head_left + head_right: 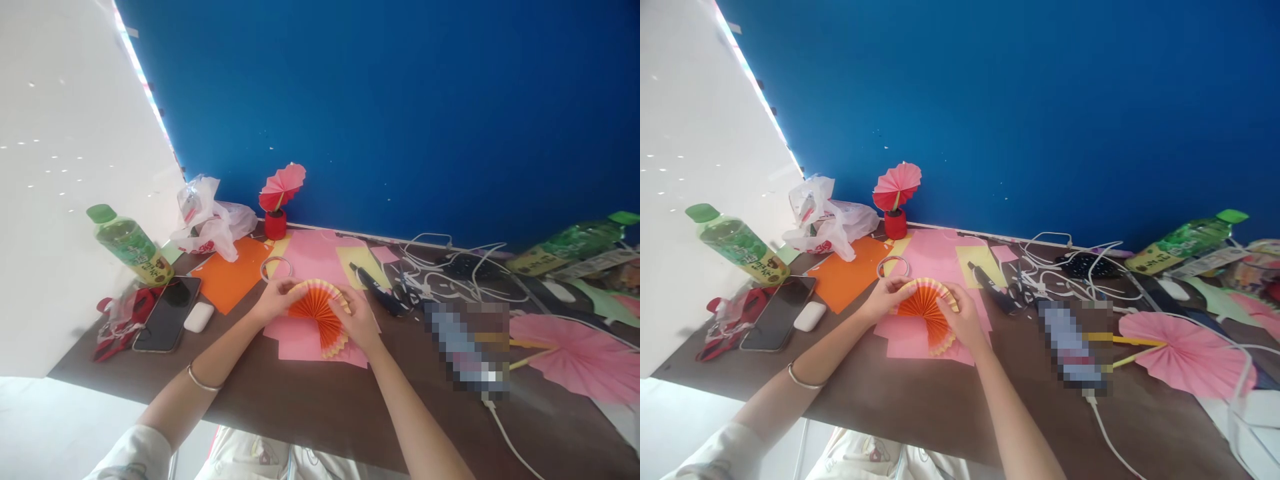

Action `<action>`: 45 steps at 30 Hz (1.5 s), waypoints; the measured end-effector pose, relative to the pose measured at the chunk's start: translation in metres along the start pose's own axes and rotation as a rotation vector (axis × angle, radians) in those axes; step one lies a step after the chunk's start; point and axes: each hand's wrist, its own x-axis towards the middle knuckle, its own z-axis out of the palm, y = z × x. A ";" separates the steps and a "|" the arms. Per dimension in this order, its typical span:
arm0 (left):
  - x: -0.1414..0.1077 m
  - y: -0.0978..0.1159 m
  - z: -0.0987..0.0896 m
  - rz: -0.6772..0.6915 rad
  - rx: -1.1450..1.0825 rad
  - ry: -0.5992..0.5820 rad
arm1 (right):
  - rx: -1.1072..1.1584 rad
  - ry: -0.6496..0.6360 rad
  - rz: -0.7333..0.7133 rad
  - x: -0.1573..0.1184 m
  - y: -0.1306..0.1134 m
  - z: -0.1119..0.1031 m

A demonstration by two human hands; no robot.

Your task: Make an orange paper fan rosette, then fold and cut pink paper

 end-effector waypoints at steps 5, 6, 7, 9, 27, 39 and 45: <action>-0.009 0.004 0.011 0.054 0.214 -0.080 | -0.007 0.019 0.049 -0.001 -0.003 0.000; -0.010 0.006 0.012 0.063 0.230 -0.106 | -0.008 0.017 0.064 -0.002 -0.004 0.001; -0.011 0.008 0.013 0.071 0.237 -0.130 | -0.009 0.006 0.076 -0.002 -0.006 0.002; -0.012 0.008 0.013 0.075 0.234 -0.155 | -0.001 -0.008 0.092 -0.003 -0.008 0.004; -0.004 -0.009 0.009 -0.073 0.067 -0.028 | 0.081 0.184 0.156 0.002 0.008 -0.001; -0.006 -0.003 0.006 -0.026 0.258 -0.207 | 0.046 0.052 0.126 0.003 0.001 0.000; 0.001 -0.013 -0.001 0.012 0.199 -0.083 | 0.017 -0.103 0.178 0.007 -0.003 -0.009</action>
